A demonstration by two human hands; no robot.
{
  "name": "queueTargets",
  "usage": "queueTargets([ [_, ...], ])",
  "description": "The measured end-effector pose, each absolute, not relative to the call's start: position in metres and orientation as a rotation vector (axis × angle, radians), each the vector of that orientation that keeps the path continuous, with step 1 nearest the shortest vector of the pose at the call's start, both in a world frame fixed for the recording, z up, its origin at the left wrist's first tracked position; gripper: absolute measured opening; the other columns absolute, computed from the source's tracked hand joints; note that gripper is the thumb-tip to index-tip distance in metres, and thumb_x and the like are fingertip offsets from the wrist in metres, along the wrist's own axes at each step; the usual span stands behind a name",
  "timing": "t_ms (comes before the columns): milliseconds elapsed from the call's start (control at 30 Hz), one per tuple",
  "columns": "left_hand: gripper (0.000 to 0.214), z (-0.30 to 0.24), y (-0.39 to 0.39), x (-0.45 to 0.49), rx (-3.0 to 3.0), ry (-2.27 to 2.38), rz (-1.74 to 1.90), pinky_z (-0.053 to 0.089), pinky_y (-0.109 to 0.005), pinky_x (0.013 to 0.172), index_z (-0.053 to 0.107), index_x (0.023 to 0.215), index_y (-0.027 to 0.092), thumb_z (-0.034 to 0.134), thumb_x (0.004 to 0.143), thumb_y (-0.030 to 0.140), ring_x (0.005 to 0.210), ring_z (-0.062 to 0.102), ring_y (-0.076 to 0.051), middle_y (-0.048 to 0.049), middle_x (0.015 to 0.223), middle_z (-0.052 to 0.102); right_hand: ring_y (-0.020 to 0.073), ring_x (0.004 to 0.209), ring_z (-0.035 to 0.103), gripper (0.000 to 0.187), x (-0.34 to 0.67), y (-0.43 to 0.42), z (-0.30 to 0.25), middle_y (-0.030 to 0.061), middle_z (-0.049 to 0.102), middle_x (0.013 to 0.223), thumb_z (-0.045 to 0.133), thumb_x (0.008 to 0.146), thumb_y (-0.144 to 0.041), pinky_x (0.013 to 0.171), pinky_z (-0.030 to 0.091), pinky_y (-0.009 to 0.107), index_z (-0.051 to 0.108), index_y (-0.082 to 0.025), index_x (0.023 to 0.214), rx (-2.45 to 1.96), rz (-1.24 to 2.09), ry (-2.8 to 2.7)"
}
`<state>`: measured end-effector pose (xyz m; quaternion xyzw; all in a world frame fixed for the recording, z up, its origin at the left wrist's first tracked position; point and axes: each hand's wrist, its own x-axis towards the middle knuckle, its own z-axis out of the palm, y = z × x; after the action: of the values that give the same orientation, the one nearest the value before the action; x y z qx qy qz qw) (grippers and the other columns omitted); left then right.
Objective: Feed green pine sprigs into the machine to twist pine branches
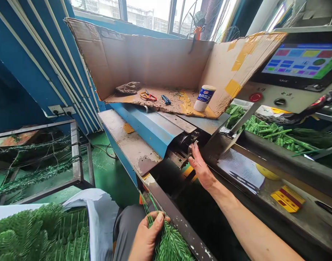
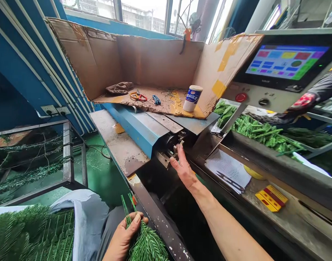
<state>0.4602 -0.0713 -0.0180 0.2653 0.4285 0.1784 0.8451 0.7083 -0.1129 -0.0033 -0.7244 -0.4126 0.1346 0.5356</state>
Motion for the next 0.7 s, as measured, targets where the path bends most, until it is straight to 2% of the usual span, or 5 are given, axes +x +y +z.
queueTargets([
  [100,0.039,-0.012,-0.074,0.462,0.513,0.892,0.381,0.049,-0.028,0.059,0.061,0.081,0.013,0.081,0.058,0.037,0.058,0.063,-0.016,-0.0078,0.074,0.072,0.0236,0.138,0.002,0.081,0.674,-0.132,0.012,0.0033,0.005,0.151,0.042,0.088,-0.063,0.113,0.007,0.051,0.003,-0.025,0.147,-1.850,0.282,-0.986],
  [167,0.034,-0.007,-0.075,0.465,0.468,0.891,0.392,0.049,-0.027,0.061,0.060,0.084,0.014,0.078,0.063,0.034,0.062,0.064,-0.016,-0.0067,0.075,0.072,0.0262,0.136,0.014,0.073,0.641,-0.149,0.023,0.0035,0.017,0.149,0.045,0.089,-0.057,0.111,0.017,0.053,0.013,-0.027,0.147,-1.866,0.502,-1.122],
  [300,0.029,0.007,-0.078,0.475,0.420,0.865,0.466,0.049,-0.025,0.062,0.061,0.086,0.015,0.076,0.067,0.030,0.067,0.066,-0.017,-0.0040,0.071,0.070,0.0241,0.126,0.038,0.061,0.587,-0.174,0.034,-0.0040,0.038,0.139,0.055,0.088,-0.040,0.106,0.038,0.039,0.025,-0.038,0.142,-1.672,0.873,-1.432],
  [533,0.049,0.026,-0.083,0.483,0.489,0.799,0.393,0.046,-0.024,0.049,0.059,0.112,0.018,0.073,0.069,0.037,0.056,0.063,-0.016,-0.0063,0.074,0.071,0.0216,0.124,0.042,0.065,0.606,-0.192,0.035,-0.0037,0.043,0.136,0.054,0.082,-0.020,0.104,0.042,0.035,0.030,-0.038,0.140,-1.841,0.583,-1.365],
  [700,0.045,0.010,-0.084,0.469,0.497,0.878,0.399,0.051,-0.028,0.056,0.063,0.096,0.015,0.081,0.059,0.033,0.051,0.059,-0.011,-0.0085,0.094,0.071,0.0283,0.103,0.058,0.048,0.693,-0.202,0.069,0.0074,0.054,0.123,0.042,0.089,-0.032,0.085,0.052,0.044,0.041,-0.022,0.136,-2.374,0.013,-1.474],
])
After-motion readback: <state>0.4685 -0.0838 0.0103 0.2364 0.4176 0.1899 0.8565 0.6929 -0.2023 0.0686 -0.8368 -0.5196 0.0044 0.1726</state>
